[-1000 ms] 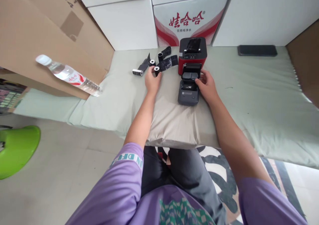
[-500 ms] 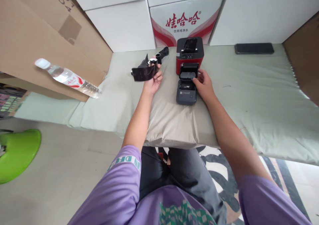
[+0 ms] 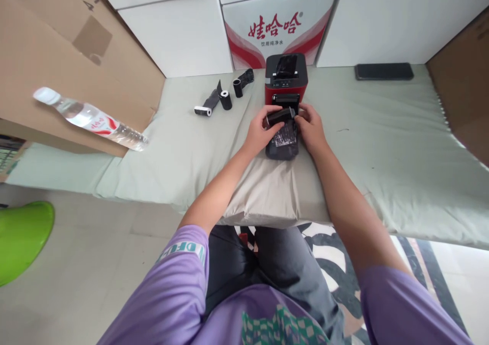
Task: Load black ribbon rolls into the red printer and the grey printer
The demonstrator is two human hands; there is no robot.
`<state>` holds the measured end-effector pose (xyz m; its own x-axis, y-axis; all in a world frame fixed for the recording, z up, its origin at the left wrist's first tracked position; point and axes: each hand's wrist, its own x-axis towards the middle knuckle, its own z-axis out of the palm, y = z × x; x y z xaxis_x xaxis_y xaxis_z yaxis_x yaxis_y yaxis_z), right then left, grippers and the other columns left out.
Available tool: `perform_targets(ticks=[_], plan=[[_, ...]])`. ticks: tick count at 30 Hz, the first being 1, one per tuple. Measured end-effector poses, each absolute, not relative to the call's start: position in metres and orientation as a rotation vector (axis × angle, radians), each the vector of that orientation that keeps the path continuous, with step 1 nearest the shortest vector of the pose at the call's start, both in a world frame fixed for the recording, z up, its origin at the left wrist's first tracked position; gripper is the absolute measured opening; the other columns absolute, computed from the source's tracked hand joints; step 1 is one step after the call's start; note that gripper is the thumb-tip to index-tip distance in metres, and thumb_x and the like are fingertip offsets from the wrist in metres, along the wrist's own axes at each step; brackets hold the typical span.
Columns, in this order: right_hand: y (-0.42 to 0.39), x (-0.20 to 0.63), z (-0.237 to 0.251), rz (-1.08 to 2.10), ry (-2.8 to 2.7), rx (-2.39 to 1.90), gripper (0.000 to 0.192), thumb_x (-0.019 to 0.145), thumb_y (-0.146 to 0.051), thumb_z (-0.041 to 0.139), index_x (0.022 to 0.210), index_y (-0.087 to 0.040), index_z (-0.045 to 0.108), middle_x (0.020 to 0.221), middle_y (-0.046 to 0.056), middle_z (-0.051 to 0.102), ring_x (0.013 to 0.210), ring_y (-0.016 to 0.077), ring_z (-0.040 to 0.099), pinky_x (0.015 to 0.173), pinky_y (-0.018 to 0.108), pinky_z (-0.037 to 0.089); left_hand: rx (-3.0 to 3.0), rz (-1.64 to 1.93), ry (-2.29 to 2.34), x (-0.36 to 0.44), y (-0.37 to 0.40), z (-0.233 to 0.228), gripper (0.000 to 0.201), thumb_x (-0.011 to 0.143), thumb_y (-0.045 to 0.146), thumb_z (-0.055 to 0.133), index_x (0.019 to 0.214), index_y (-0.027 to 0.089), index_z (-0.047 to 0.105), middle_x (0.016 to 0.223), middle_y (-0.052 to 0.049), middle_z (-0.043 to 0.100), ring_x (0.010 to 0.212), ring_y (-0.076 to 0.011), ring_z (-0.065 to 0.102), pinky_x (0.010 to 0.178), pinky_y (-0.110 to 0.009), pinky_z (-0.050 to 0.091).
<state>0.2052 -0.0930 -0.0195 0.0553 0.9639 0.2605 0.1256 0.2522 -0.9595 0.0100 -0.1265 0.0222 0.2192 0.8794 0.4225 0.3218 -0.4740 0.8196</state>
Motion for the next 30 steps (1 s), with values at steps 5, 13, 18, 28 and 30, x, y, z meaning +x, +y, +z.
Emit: perform_targets(ticks=[5,13,18,28,30], plan=[[-0.091,0.205,-0.023,0.88,-1.345,-1.157,0.053,0.084,-0.059,0.072,0.127,-0.028,0.067,0.101,0.006,0.078,0.103,0.0306,0.075,0.11,0.062,0.06,2.098,1.102,1.213,0.007,-0.128,0.026,0.036,0.092,0.023,0.074,0.128,0.026,0.074,0.135,-0.008,0.075,0.137,-0.029,0.065,0.125,-0.048,0.046],[-0.088,0.207,-0.026,0.856,-1.398,-1.17,0.05,0.089,-0.057,0.067,0.13,-0.028,0.067,0.101,0.007,0.074,0.109,0.0316,0.073,0.111,0.062,0.059,2.07,0.976,1.238,0.004,-0.117,0.018,0.044,0.086,0.019,0.075,0.129,0.029,0.078,0.134,-0.005,0.076,0.132,-0.0308,0.065,0.126,-0.054,0.045],[-0.088,0.207,-0.027,0.842,-1.375,-1.163,0.051,0.088,-0.063,0.067,0.125,-0.028,0.066,0.101,0.006,0.074,0.104,0.0304,0.073,0.107,0.06,0.061,1.994,1.054,1.247,0.003,-0.115,0.011,0.041,0.093,0.029,0.078,0.134,0.031,0.074,0.136,-0.005,0.077,0.129,-0.0286,0.07,0.123,-0.051,0.05],[-0.087,0.206,-0.025,0.853,-1.371,-1.189,0.062,0.088,-0.078,0.061,0.124,-0.028,0.067,0.11,0.01,0.075,0.113,0.0335,0.073,0.11,0.061,0.06,2.051,1.045,1.379,0.0,-0.115,0.016,0.031,0.094,0.043,0.082,0.123,0.032,0.081,0.154,-0.008,0.068,0.147,-0.0339,0.054,0.129,-0.059,0.037],[-0.088,0.205,-0.025,0.855,-1.375,-1.187,0.063,0.089,-0.08,0.06,0.123,-0.028,0.067,0.112,0.01,0.074,0.116,0.0335,0.072,0.11,0.06,0.06,2.089,1.038,1.44,0.0,-0.116,0.019,0.03,0.093,0.043,0.083,0.12,0.031,0.082,0.161,-0.009,0.061,0.151,-0.0357,0.048,0.13,-0.059,0.035]])
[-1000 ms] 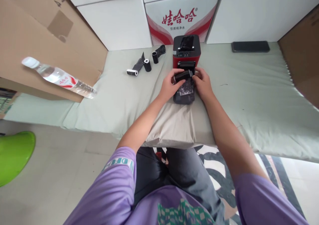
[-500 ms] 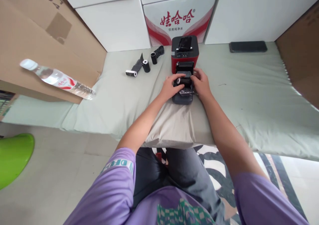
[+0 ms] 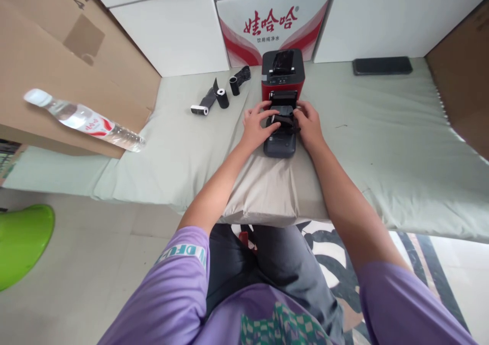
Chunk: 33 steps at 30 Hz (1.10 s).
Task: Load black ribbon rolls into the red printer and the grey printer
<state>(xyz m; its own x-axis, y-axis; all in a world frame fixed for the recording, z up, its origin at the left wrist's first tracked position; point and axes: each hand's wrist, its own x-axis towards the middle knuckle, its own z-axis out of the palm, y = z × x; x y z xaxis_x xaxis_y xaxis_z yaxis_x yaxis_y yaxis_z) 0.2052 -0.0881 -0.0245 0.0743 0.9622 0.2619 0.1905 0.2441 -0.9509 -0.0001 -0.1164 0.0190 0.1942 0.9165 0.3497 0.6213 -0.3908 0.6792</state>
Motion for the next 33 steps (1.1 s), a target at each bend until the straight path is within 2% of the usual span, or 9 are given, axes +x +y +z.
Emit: perform_targets(ticks=[5,9,12,18,23,27,30,31,33], plan=[[-0.092,0.202,-0.021,0.825,-1.319,-1.192,0.06,0.091,-0.077,0.061,0.12,-0.025,0.067,0.108,0.008,0.074,0.111,0.0296,0.072,0.109,0.056,0.06,2.129,0.886,1.639,0.005,-0.122,0.023,0.02,0.099,0.039,0.071,0.112,0.029,0.084,0.164,-0.009,0.054,0.153,-0.0354,0.044,0.129,-0.054,0.037],[-0.095,0.201,-0.018,0.832,-1.308,-1.189,0.056,0.091,-0.073,0.064,0.119,-0.024,0.068,0.108,0.008,0.075,0.11,0.0292,0.073,0.11,0.056,0.06,2.197,0.741,1.672,0.005,-0.127,0.028,0.027,0.105,0.036,0.057,0.113,0.03,0.083,0.177,-0.003,0.04,0.162,-0.0363,0.031,0.132,-0.058,0.03],[-0.097,0.201,-0.016,0.846,-1.307,-1.18,0.057,0.091,-0.074,0.064,0.12,-0.025,0.069,0.112,0.009,0.075,0.115,0.0305,0.072,0.108,0.056,0.06,2.314,0.675,1.557,-0.003,-0.127,0.029,0.037,0.11,0.04,0.047,0.119,0.03,0.081,0.184,0.001,0.028,0.168,-0.0369,0.02,0.135,-0.063,0.022],[-0.102,0.198,-0.009,0.895,-1.3,-1.131,0.068,0.093,-0.079,0.056,0.135,-0.027,0.067,0.133,0.01,0.072,0.129,0.0326,0.07,0.102,0.052,0.064,2.396,0.677,1.339,-0.019,-0.116,0.02,0.053,0.113,0.055,0.036,0.14,0.029,0.074,0.186,-0.001,0.023,0.173,-0.0353,0.01,0.139,-0.061,0.008],[-0.107,0.195,-0.002,0.865,-1.306,-1.094,0.068,0.094,-0.079,0.052,0.137,-0.029,0.068,0.145,0.01,0.07,0.144,0.0339,0.062,0.111,0.053,0.06,2.4,0.759,1.17,-0.019,-0.116,0.015,0.058,0.113,0.054,0.031,0.156,0.032,0.062,0.188,-0.003,0.017,0.173,-0.0323,0.014,0.139,-0.055,0.012],[-0.108,0.194,-0.001,0.863,-1.311,-1.09,0.069,0.092,-0.081,0.053,0.137,-0.03,0.068,0.146,0.009,0.069,0.146,0.0341,0.06,0.113,0.054,0.059,2.338,0.725,1.186,-0.013,-0.118,0.014,0.057,0.113,0.048,0.03,0.163,0.033,0.052,0.189,-0.002,0.009,0.174,-0.0313,0.011,0.138,-0.059,0.014],[-0.109,0.194,0.0,0.905,-1.272,-1.094,0.07,0.09,-0.082,0.056,0.136,-0.031,0.068,0.145,0.008,0.07,0.144,0.0333,0.062,0.11,0.052,0.06,2.251,0.794,1.197,-0.01,-0.116,0.009,0.058,0.113,0.05,0.031,0.167,0.035,0.044,0.189,-0.001,0.013,0.173,-0.0294,0.014,0.138,-0.06,0.018],[-0.109,0.194,0.001,0.928,-1.247,-1.089,0.07,0.089,-0.082,0.058,0.135,-0.03,0.068,0.143,0.008,0.071,0.142,0.0331,0.064,0.108,0.052,0.061,2.234,0.842,1.18,-0.01,-0.115,0.007,0.058,0.113,0.054,0.031,0.166,0.035,0.046,0.188,-0.002,0.017,0.172,-0.03,0.019,0.137,-0.06,0.02],[-0.111,0.194,0.002,0.972,-1.199,-1.068,0.07,0.087,-0.083,0.062,0.132,-0.03,0.068,0.139,0.008,0.073,0.133,0.0324,0.069,0.103,0.05,0.064,2.248,0.976,1.117,-0.011,-0.114,0.003,0.064,0.11,0.066,0.028,0.154,0.033,0.061,0.184,-0.004,0.027,0.167,-0.0329,0.03,0.135,-0.061,0.024]])
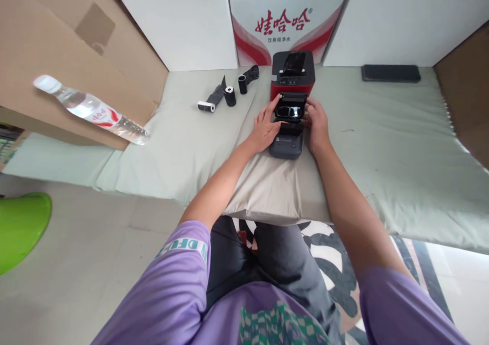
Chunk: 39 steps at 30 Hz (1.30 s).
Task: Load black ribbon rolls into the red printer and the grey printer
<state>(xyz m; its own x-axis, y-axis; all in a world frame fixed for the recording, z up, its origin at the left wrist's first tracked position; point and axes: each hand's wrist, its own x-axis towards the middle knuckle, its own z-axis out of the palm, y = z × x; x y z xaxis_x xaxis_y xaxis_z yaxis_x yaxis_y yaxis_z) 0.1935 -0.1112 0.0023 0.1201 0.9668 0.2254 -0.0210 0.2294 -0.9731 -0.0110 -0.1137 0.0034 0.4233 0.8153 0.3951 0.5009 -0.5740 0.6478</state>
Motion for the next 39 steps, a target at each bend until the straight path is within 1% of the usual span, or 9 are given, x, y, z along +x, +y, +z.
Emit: perform_targets(ticks=[2,5,9,14,16,19,23,34,39], plan=[[-0.113,0.194,0.004,1.007,-1.167,-1.055,0.069,0.085,-0.084,0.063,0.127,-0.03,0.069,0.133,0.007,0.076,0.124,0.0307,0.074,0.096,0.047,0.066,2.282,1.15,1.061,-0.014,-0.113,0.001,0.075,0.107,0.076,0.022,0.128,0.029,0.077,0.177,-0.006,0.037,0.159,-0.0343,0.038,0.134,-0.061,0.027],[-0.115,0.194,0.007,1.043,-1.14,-1.06,0.066,0.086,-0.086,0.062,0.121,-0.031,0.069,0.125,0.006,0.079,0.116,0.0278,0.076,0.089,0.042,0.067,2.209,1.456,1.061,-0.021,-0.109,-0.001,0.077,0.107,0.076,0.022,0.108,0.028,0.081,0.159,-0.01,0.049,0.142,-0.03,0.052,0.129,-0.055,0.039],[-0.114,0.195,0.007,1.025,-1.142,-1.073,0.065,0.087,-0.089,0.058,0.106,-0.029,0.07,0.115,0.006,0.078,0.111,0.0257,0.076,0.083,0.037,0.065,2.056,1.66,1.022,-0.027,-0.098,-0.007,0.064,0.109,0.073,0.03,0.112,0.027,0.075,0.139,-0.013,0.056,0.134,-0.0265,0.058,0.121,-0.048,0.047],[-0.112,0.198,0.003,0.993,-1.197,-1.088,0.056,0.088,-0.081,0.062,0.101,-0.027,0.07,0.114,0.005,0.077,0.109,0.0257,0.075,0.095,0.043,0.064,1.982,1.531,1.02,-0.025,-0.092,-0.014,0.059,0.106,0.078,0.037,0.115,0.028,0.068,0.121,-0.01,0.066,0.116,-0.0243,0.066,0.108,-0.043,0.055],[-0.111,0.198,0.003,0.995,-1.224,-1.104,0.046,0.087,-0.07,0.069,0.104,-0.027,0.07,0.113,0.005,0.078,0.111,0.0264,0.075,0.103,0.046,0.062,1.972,1.409,1.044,-0.021,-0.095,-0.012,0.058,0.104,0.078,0.044,0.121,0.027,0.067,0.123,-0.011,0.069,0.111,-0.0241,0.068,0.106,-0.042,0.056],[-0.112,0.2,0.006,1.012,-1.303,-1.111,0.034,0.081,-0.05,0.076,0.106,-0.028,0.07,0.112,0.004,0.079,0.118,0.0278,0.073,0.115,0.051,0.057,1.932,1.136,1.111,-0.018,-0.099,-0.008,0.049,0.107,0.064,0.051,0.131,0.025,0.067,0.136,-0.011,0.071,0.123,-0.0244,0.068,0.115,-0.04,0.052],[-0.117,0.205,0.015,1.141,-1.426,-1.108,0.036,0.079,-0.038,0.076,0.114,-0.03,0.07,0.118,0.004,0.08,0.126,0.0296,0.071,0.124,0.057,0.051,1.855,0.908,1.051,-0.02,-0.098,-0.005,0.037,0.106,0.041,0.057,0.138,0.025,0.068,0.142,-0.007,0.073,0.138,-0.0259,0.065,0.125,-0.042,0.045],[-0.131,0.212,0.021,1.189,-1.584,-1.028,0.054,0.083,-0.044,0.08,0.134,-0.031,0.068,0.148,0.005,0.071,0.144,0.0293,0.063,0.132,0.055,0.044,1.667,0.833,0.83,-0.023,-0.094,0.01,0.059,0.096,0.036,0.073,0.152,0.024,0.056,0.159,-0.014,0.063,0.146,-0.0288,0.062,0.126,-0.046,0.046],[-0.131,0.212,0.013,1.101,-1.55,-1.155,0.061,0.083,-0.055,0.078,0.138,-0.03,0.065,0.153,0.008,0.067,0.141,0.0297,0.064,0.129,0.054,0.047,1.704,0.876,0.868,-0.019,-0.1,0.005,0.047,0.099,0.029,0.066,0.145,0.021,0.059,0.15,-0.013,0.068,0.142,-0.0258,0.064,0.124,-0.041,0.046]])
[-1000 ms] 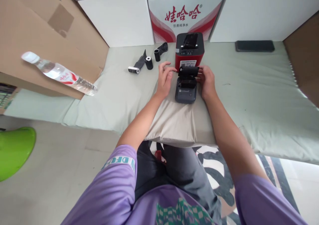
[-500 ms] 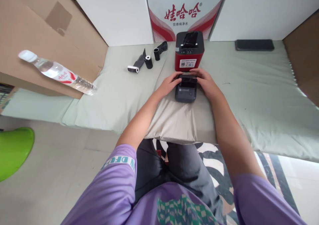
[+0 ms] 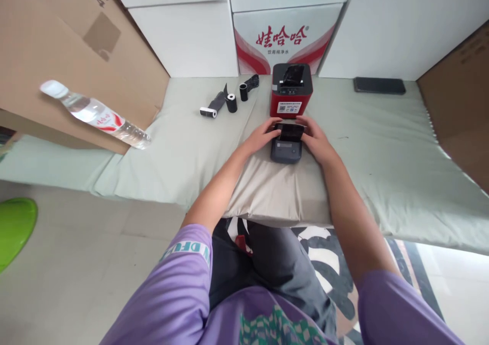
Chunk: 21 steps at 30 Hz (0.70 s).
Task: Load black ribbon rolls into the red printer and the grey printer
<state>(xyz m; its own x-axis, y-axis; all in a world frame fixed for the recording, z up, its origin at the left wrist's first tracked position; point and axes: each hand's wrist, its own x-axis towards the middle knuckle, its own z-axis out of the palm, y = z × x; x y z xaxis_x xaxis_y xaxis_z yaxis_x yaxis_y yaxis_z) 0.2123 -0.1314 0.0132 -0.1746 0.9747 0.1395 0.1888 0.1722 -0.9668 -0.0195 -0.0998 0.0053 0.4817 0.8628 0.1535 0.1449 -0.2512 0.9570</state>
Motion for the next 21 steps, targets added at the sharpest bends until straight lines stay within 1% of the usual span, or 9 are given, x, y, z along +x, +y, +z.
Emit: perform_targets(ticks=[3,6,9,10,13,14,16,18,21], plan=[[-0.138,0.218,0.005,0.939,-1.449,-1.28,0.061,0.091,-0.059,0.068,0.145,-0.032,0.059,0.152,0.009,0.065,0.134,0.0286,0.067,0.121,0.056,0.055,1.686,1.009,1.072,-0.016,-0.103,0.002,0.033,0.106,0.034,0.057,0.135,0.02,0.064,0.146,-0.012,0.069,0.129,-0.0226,0.069,0.118,-0.036,0.05],[-0.161,0.219,0.006,0.834,-1.389,-1.432,0.061,0.094,-0.054,0.061,0.151,-0.033,0.053,0.145,0.011,0.067,0.125,0.0295,0.07,0.112,0.06,0.059,1.504,1.143,1.263,-0.017,-0.103,0.005,0.035,0.112,0.038,0.044,0.136,0.019,0.062,0.141,-0.012,0.069,0.106,-0.0174,0.073,0.098,-0.031,0.058],[-0.197,0.198,0.016,0.789,-1.408,-1.626,0.075,0.087,-0.045,0.066,0.158,-0.026,0.049,0.145,0.019,0.067,0.126,0.0368,0.071,0.117,0.068,0.054,1.34,1.166,1.319,-0.019,-0.101,0.009,0.035,0.114,0.038,0.038,0.136,0.023,0.06,0.136,-0.009,0.069,0.087,-0.0131,0.069,0.081,-0.027,0.058],[-0.208,0.185,0.02,0.771,-1.407,-1.683,0.083,0.085,-0.045,0.066,0.161,-0.022,0.045,0.15,0.023,0.064,0.131,0.0402,0.068,0.12,0.069,0.052,1.327,1.165,1.313,-0.019,-0.1,0.01,0.034,0.113,0.037,0.038,0.135,0.024,0.06,0.135,-0.009,0.069,0.083,-0.0122,0.068,0.079,-0.027,0.058],[-0.23,0.14,0.03,0.546,-1.424,-1.815,0.107,0.081,-0.05,0.07,0.169,-0.007,0.027,0.159,0.033,0.053,0.151,0.051,0.052,0.126,0.073,0.041,1.354,1.172,1.265,-0.02,-0.099,0.009,0.03,0.112,0.038,0.043,0.132,0.024,0.061,0.131,-0.008,0.07,0.078,-0.0113,0.065,0.075,-0.026,0.056],[-0.232,0.126,0.031,0.474,-1.42,-1.856,0.114,0.081,-0.053,0.071,0.17,-0.003,0.022,0.159,0.035,0.052,0.152,0.0536,0.049,0.127,0.076,0.038,1.364,1.174,1.249,-0.021,-0.099,0.009,0.029,0.112,0.038,0.044,0.13,0.024,0.061,0.129,-0.008,0.07,0.077,-0.0113,0.065,0.074,-0.026,0.055],[-0.231,0.106,0.031,0.389,-1.376,-1.947,0.121,0.08,-0.058,0.073,0.17,0.0,0.017,0.157,0.039,0.052,0.152,0.057,0.046,0.126,0.079,0.034,1.377,1.171,1.237,-0.021,-0.099,0.007,0.026,0.111,0.037,0.047,0.126,0.022,0.062,0.123,-0.008,0.071,0.075,-0.0114,0.064,0.073,-0.026,0.054],[-0.227,0.097,0.029,0.364,-1.334,-1.991,0.125,0.078,-0.059,0.076,0.169,0.002,0.017,0.153,0.04,0.054,0.151,0.0579,0.047,0.126,0.079,0.034,1.408,1.153,1.24,-0.022,-0.099,0.005,0.023,0.109,0.033,0.052,0.123,0.02,0.064,0.115,-0.008,0.073,0.074,-0.012,0.063,0.074,-0.027,0.054],[-0.224,0.11,0.028,0.356,-1.324,-1.927,0.12,0.071,-0.053,0.081,0.166,-0.003,0.027,0.147,0.036,0.061,0.145,0.0552,0.053,0.123,0.076,0.04,1.447,1.143,1.241,-0.024,-0.099,0.005,0.02,0.106,0.028,0.055,0.12,0.018,0.065,0.109,-0.007,0.073,0.079,-0.0137,0.065,0.079,-0.029,0.055]])
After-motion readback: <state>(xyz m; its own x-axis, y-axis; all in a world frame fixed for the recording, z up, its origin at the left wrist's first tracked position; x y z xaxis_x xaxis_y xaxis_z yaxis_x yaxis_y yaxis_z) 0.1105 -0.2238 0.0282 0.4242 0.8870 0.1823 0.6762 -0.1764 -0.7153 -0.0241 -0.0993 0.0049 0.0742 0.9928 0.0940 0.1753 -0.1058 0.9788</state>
